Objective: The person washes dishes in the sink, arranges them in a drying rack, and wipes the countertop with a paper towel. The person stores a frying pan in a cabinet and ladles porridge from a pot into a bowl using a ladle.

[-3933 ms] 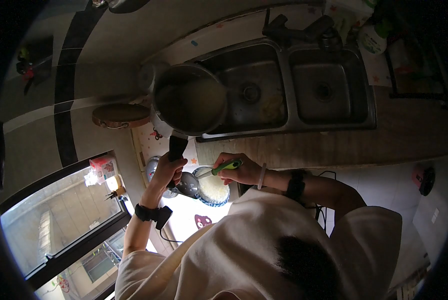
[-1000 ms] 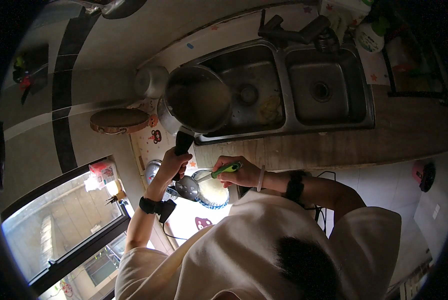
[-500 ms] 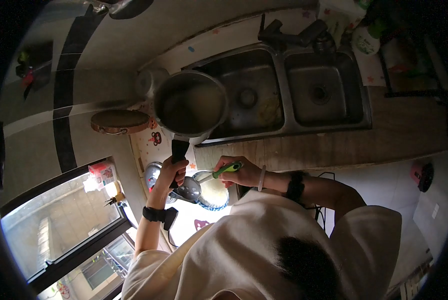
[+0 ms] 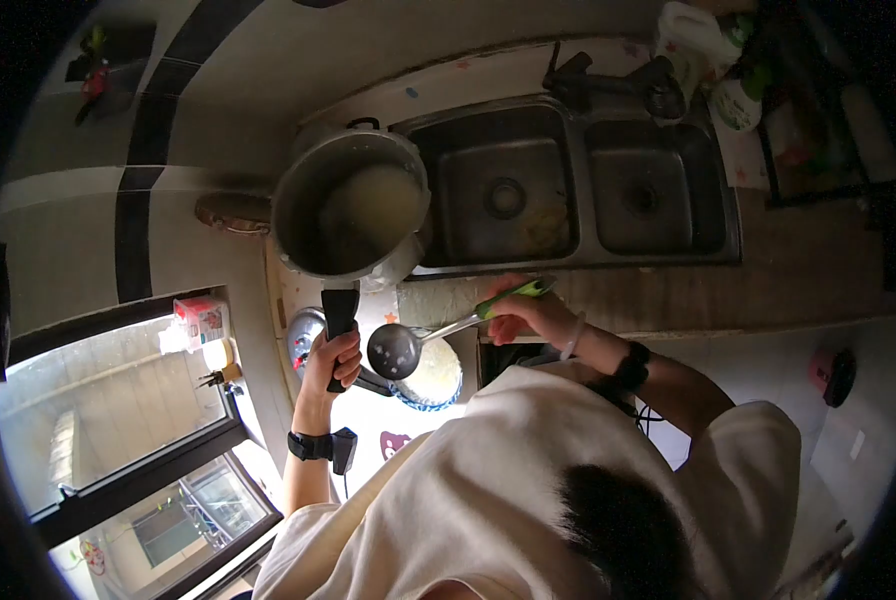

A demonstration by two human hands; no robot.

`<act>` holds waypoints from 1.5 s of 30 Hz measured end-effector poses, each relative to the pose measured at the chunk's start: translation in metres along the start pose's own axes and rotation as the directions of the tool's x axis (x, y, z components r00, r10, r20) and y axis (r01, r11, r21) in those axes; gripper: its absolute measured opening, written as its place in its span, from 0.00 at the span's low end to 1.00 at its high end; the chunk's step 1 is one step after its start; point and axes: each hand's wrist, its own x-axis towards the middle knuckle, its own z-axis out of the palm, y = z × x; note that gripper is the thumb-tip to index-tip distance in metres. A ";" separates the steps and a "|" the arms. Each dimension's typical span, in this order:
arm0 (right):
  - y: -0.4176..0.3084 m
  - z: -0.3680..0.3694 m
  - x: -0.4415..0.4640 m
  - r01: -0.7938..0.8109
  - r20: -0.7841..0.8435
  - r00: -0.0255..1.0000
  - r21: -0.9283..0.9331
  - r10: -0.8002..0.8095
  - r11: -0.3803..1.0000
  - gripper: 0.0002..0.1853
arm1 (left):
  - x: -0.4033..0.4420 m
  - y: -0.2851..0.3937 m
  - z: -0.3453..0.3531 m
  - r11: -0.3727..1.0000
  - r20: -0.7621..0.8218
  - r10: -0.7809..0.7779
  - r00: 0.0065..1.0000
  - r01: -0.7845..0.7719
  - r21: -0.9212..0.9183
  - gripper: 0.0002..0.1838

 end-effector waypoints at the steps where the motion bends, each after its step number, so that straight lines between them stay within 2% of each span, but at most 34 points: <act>1: -0.004 -0.003 -0.007 0.029 -0.042 0.999 -0.009 -0.030 1.000 0.11 | -0.002 0.000 -0.001 1.000 -0.006 0.004 1.000 -0.004 -0.004 0.09; 6: -0.035 -0.033 -0.045 0.182 -0.244 0.951 -0.056 -0.190 0.982 0.12 | -0.009 -0.005 -0.007 0.997 -0.066 0.036 0.997 -0.032 0.066 0.07; 9: -0.057 -0.050 -0.059 0.313 -0.411 0.844 -0.143 -0.344 0.939 0.13 | -0.012 -0.012 -0.013 0.993 -0.098 0.033 0.995 -0.021 0.115 0.07; 12: -0.085 -0.037 -0.062 0.446 -0.504 0.694 -0.260 -0.514 0.856 0.13 | -0.017 -0.020 -0.016 0.986 -0.123 0.019 0.992 0.002 0.169 0.07; 15: -0.102 -0.022 -0.050 0.576 -0.390 0.618 -0.367 -0.683 0.731 0.12 | -0.021 -0.029 -0.021 0.985 -0.128 0.008 0.992 0.015 0.174 0.07; 19: -0.103 0.025 -0.017 0.602 -0.129 0.695 -0.435 -0.708 0.670 0.11 | -0.021 -0.043 -0.035 0.985 -0.109 -0.008 0.994 0.026 0.169 0.08; 21: -0.088 0.034 0.008 0.588 0.171 0.762 -0.586 -0.624 0.558 0.12 | -0.022 -0.045 -0.041 0.983 -0.095 -0.015 0.995 0.032 0.182 0.08; 22: -0.087 0.042 0.020 0.689 0.417 0.676 -0.652 -0.608 0.318 0.13 | -0.022 -0.047 -0.043 0.983 -0.104 -0.019 0.994 0.038 0.181 0.07; 23: -0.087 0.049 0.033 0.770 0.640 0.569 -0.636 -0.517 0.061 0.15 | -0.021 -0.050 -0.047 0.983 -0.100 -0.019 0.995 0.036 0.178 0.08; 26: -0.056 0.051 0.074 0.839 0.836 0.437 -0.512 -0.332 -0.185 0.18 | -0.022 -0.056 -0.057 0.984 -0.087 -0.015 0.996 0.030 0.175 0.10; 29: -0.057 0.064 0.091 0.867 0.913 0.394 -0.409 -0.109 -0.285 0.20 | -0.024 -0.058 -0.066 0.986 -0.077 -0.042 0.996 0.053 0.155 0.11; 30: -0.054 0.065 0.100 0.850 0.949 0.296 -0.312 -0.105 -0.425 0.18 | -0.023 -0.061 -0.073 0.982 -0.039 -0.052 0.998 0.058 0.180 0.09; 35: -0.038 0.054 0.155 0.830 0.977 0.210 -0.158 0.037 -0.536 0.17 | -0.019 -0.064 -0.094 0.973 -0.029 -0.050 0.998 0.055 0.223 0.10; 39: -0.042 0.057 0.177 0.790 0.993 0.070 0.002 0.094 -0.613 0.16 | -0.017 -0.062 -0.110 0.968 -0.018 -0.085 0.996 0.087 0.233 0.09; 41: -0.041 0.056 0.176 0.781 0.991 0.098 -0.021 0.090 -0.624 0.17 | -0.021 -0.056 -0.106 0.955 -0.066 -0.091 0.994 0.106 0.276 0.10; 45: -0.046 0.055 0.163 0.782 0.979 0.206 -0.159 0.009 -0.603 0.17 | -0.015 -0.060 -0.114 0.956 -0.049 -0.083 0.995 0.093 0.280 0.10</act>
